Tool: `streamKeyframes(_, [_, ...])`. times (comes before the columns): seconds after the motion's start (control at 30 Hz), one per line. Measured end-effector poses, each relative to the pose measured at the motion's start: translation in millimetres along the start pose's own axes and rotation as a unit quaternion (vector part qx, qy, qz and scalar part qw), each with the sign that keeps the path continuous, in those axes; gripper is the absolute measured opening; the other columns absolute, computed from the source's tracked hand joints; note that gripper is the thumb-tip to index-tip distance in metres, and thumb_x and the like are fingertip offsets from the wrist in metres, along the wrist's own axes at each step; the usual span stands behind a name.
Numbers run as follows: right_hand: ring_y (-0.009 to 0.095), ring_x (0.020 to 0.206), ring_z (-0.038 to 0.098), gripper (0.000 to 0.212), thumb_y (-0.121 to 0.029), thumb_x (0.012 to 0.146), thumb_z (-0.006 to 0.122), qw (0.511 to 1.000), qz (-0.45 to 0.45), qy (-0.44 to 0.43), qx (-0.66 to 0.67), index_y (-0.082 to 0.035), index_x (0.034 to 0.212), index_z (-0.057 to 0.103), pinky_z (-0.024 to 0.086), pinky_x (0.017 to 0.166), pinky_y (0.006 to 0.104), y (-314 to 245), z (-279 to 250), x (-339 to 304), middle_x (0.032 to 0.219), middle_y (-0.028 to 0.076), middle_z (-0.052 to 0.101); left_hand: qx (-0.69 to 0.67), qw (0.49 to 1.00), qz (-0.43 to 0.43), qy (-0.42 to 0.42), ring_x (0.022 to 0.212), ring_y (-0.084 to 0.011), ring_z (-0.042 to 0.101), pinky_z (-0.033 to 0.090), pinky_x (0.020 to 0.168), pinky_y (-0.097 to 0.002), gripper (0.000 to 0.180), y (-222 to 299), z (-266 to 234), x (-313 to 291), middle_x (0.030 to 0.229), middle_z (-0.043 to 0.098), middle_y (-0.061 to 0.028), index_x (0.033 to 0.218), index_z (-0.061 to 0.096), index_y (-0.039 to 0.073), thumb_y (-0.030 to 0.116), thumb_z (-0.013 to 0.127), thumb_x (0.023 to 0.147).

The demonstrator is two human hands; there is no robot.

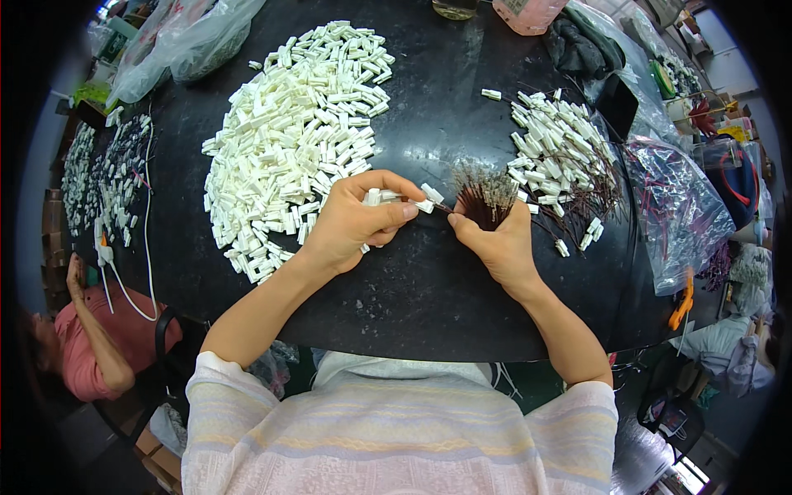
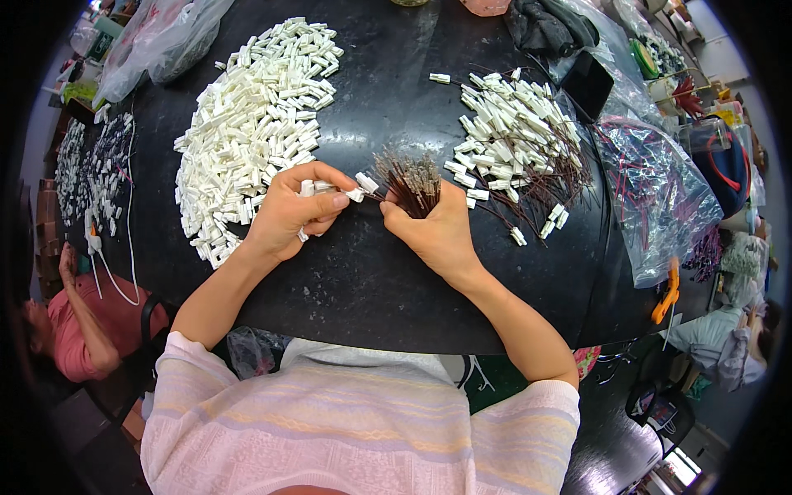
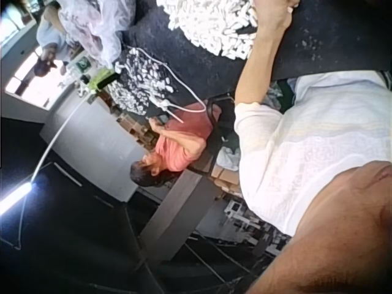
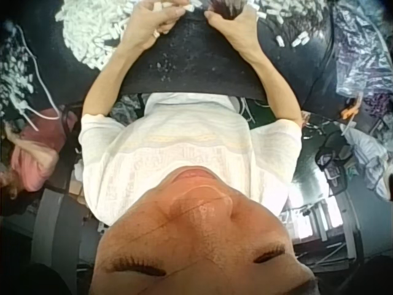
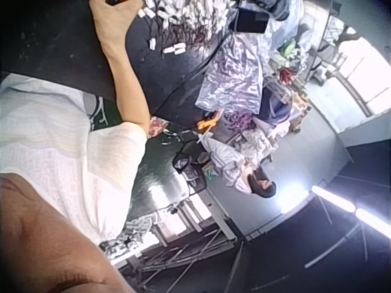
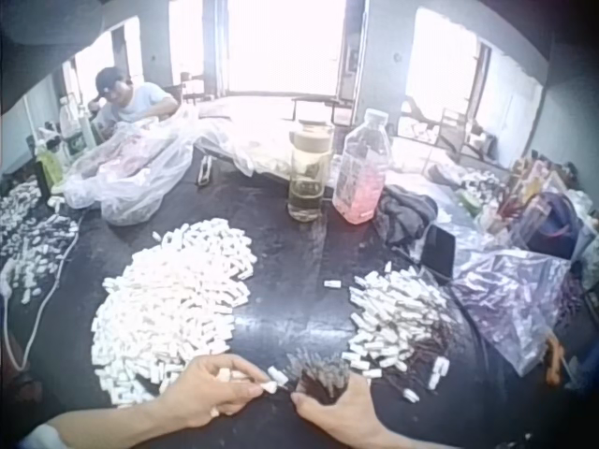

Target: The person assembles white plastic components onto wire leads by hand at a work table.

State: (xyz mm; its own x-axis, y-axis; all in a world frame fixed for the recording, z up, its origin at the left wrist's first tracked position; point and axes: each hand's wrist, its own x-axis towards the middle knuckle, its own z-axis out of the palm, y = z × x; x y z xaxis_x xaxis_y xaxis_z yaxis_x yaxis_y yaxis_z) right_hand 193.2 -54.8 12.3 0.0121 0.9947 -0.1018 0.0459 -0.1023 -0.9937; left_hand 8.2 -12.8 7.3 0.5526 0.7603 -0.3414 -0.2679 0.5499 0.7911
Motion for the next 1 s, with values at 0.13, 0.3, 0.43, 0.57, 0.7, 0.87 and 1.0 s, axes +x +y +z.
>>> streamKeyframes(0.13, [0.005, 0.060, 0.048, 0.008, -0.003, 0.071, 0.061, 0.999, 0.038, 0.006, 0.020, 0.000, 0.075, 0.055, 0.039, 0.055, 0.0200, 0, -2, -1, 0.066, -0.001, 0.054, 0.048, 0.998, 0.029, 0.028, 0.044, -0.0019, 0.034, 0.023, 0.038, -0.0164, 0.012, 0, 4, -1, 0.060, 0.048, 0.0003, 0.088, 0.057, -0.003, -0.003, 0.059, 0.076])
streamKeyframes(0.3, [0.004, 0.051, 0.043, 0.007, -0.002, 0.072, 0.060, 0.996, 0.046, 0.005, 0.073, 0.001, 0.075, 0.054, 0.033, 0.047, 0.0192, 6, -3, 0, 0.061, 0.000, 0.052, 0.021, 0.999, 0.037, 0.013, 0.046, -0.0018, 0.034, 0.023, 0.038, -0.0162, 0.011, 0, 3, -1, 0.060, 0.047, 0.0006, 0.088, 0.057, -0.003, -0.001, 0.059, 0.077])
streamKeyframes(0.43, [0.003, 0.045, 0.038, 0.007, -0.002, 0.073, 0.059, 0.997, 0.023, 0.016, 0.073, 0.001, 0.074, 0.053, 0.027, 0.040, 0.0184, 6, -1, 0, 0.057, 0.001, 0.050, -0.002, 0.999, 0.013, 0.030, 0.048, -0.0021, 0.035, 0.023, 0.038, -0.0160, 0.009, 3, 5, -2, 0.060, 0.045, 0.0006, 0.086, 0.057, -0.003, 0.001, 0.058, 0.079])
streamKeyframes(0.57, [0.006, 0.059, 0.049, 0.008, -0.002, 0.071, 0.061, 1.000, 0.016, -0.006, 0.012, 0.000, 0.077, 0.056, 0.039, 0.054, 0.0198, 5, -1, -1, 0.066, 0.000, 0.055, 0.062, 0.998, -0.002, 0.034, 0.049, -0.0023, 0.036, 0.023, 0.039, -0.0155, 0.009, -1, 10, -4, 0.060, 0.046, 0.0000, 0.083, 0.057, -0.003, 0.005, 0.059, 0.080])
streamKeyframes(0.7, [0.006, 0.052, 0.046, 0.007, -0.005, 0.076, 0.060, 0.999, 0.012, -0.030, 0.030, 0.001, 0.078, 0.056, 0.035, 0.047, 0.0195, 3, -2, -1, 0.066, 0.003, 0.055, 0.079, 0.997, 0.007, 0.024, 0.047, -0.0016, 0.035, 0.023, 0.039, -0.0158, 0.011, -2, 9, -4, 0.058, 0.045, 0.0017, 0.081, 0.058, -0.002, 0.009, 0.060, 0.080])
streamKeyframes(0.87, [0.010, 0.045, 0.045, 0.013, -0.009, 0.083, 0.055, 0.967, 0.047, -0.001, 0.250, 0.003, 0.084, 0.055, 0.035, 0.041, 0.0204, 6, -5, 7, 0.069, 0.009, 0.055, 0.166, 0.980, 0.075, 0.075, 0.046, -0.0020, 0.038, 0.027, 0.040, -0.0165, 0.010, -2, 11, -7, 0.058, 0.049, 0.0010, 0.077, 0.060, 0.000, 0.010, 0.060, 0.080])
streamKeyframes(1.0, [0.014, 0.050, 0.053, 0.017, -0.009, 0.084, 0.054, 0.969, -0.013, 0.086, 0.232, 0.006, 0.091, 0.055, 0.044, 0.044, 0.0241, 6, -3, 12, 0.073, 0.012, 0.058, 0.314, 0.909, 0.266, 0.067, 0.060, -0.0075, 0.050, 0.038, 0.053, -0.0194, 0.003, 2, 19, -14, 0.070, 0.057, -0.0043, 0.075, 0.060, 0.000, 0.003, 0.061, 0.076])
